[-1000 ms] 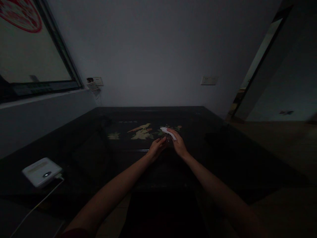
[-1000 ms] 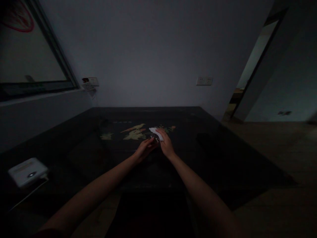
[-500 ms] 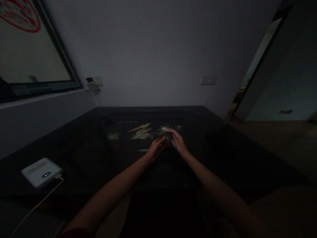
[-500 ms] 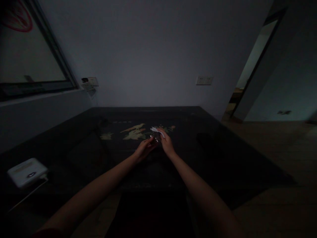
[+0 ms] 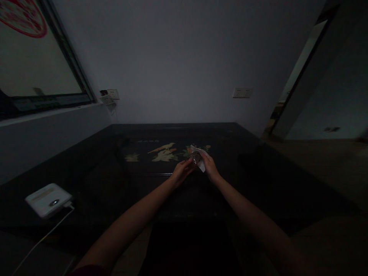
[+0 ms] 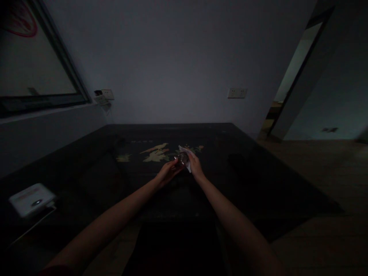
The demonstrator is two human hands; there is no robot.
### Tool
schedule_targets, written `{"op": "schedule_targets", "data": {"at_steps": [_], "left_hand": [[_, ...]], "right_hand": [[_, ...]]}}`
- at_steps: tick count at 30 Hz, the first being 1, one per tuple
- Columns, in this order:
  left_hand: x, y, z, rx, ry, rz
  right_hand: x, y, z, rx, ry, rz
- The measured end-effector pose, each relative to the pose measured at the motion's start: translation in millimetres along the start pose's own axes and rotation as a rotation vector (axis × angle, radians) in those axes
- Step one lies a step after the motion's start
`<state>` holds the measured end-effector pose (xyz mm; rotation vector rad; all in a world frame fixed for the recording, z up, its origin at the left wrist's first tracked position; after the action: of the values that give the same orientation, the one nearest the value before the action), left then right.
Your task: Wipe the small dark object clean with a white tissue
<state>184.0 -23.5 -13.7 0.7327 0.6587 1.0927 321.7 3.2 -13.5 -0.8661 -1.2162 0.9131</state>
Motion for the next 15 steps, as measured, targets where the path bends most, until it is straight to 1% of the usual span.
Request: {"op": "schedule_targets", "data": {"at_steps": [3,6,10,15], "left_hand": [[0,-1,0.8,-0.005,0.008,-0.003],[0,-2,1.1,-0.027,-0.004,0.002],[1,-3,-1.8,-0.075,0.01,0.026],[5,-5,-2.9,-0.078,0.028,0.038]], "right_hand": [[-7,-20,4,-0.15,-0.065,-0.213],[-17,-36,9,-0.327,-0.147,-0.358],[-26,-46,14,-0.526,-0.254,-0.485],[-30,-50,19,-0.69,-0.361,-0.573]]}}
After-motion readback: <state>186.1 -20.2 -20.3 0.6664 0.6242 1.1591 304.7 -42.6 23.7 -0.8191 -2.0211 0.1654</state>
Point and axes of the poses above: each hand's wrist, its own x-axis towards the middle knuckle, its own z-axis out of the palm, y = z × x, the point moved 3 cm from there along x, towards the middle knuckle, and after that the axes turned 1 degree about -z, right-handed, at the moved point
